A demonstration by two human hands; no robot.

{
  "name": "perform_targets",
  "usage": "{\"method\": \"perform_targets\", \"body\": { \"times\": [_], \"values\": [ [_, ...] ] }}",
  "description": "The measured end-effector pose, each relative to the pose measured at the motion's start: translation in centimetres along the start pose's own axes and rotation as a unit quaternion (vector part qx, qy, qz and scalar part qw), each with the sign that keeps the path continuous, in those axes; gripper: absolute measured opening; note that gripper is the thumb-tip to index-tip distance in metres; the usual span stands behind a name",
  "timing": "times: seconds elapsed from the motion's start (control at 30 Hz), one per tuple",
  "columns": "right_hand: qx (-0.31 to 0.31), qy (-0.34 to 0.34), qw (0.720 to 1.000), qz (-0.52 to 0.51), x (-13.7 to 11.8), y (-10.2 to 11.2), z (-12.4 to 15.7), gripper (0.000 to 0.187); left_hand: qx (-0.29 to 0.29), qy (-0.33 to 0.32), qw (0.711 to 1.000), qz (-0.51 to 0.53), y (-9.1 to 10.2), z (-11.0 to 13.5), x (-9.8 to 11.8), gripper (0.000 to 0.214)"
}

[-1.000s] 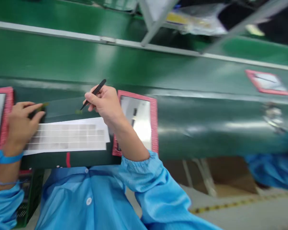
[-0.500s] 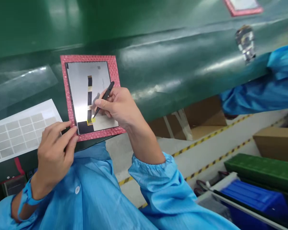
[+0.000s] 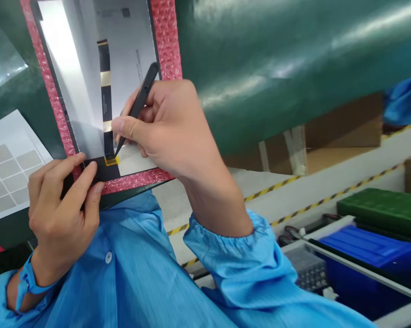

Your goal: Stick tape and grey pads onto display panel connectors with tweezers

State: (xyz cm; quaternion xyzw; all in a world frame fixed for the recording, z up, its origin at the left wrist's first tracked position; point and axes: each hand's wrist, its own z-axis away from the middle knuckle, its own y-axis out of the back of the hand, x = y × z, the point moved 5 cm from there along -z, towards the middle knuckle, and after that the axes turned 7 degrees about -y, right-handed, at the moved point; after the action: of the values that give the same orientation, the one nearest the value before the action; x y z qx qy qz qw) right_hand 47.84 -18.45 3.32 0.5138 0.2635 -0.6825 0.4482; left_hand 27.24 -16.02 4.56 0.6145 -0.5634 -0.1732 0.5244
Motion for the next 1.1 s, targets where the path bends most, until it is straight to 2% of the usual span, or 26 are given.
{"method": "perform_targets", "body": {
  "times": [0.4,0.67,1.1],
  "values": [
    [0.01,0.002,0.999,0.049,-0.42,-0.06,0.04,0.037,-0.02,0.016,1.0,0.004,-0.04,0.25,-0.02,0.038],
    [0.019,0.024,0.998,0.054,-0.61,-0.13,0.05,0.043,-0.02,0.011,1.0,0.002,-0.15,0.09,0.07,0.037],
    [0.019,0.038,0.998,0.051,-0.22,0.11,0.07,0.026,-0.021,0.018,1.0,0.009,-0.17,0.17,0.04,0.04]
  ]
}}
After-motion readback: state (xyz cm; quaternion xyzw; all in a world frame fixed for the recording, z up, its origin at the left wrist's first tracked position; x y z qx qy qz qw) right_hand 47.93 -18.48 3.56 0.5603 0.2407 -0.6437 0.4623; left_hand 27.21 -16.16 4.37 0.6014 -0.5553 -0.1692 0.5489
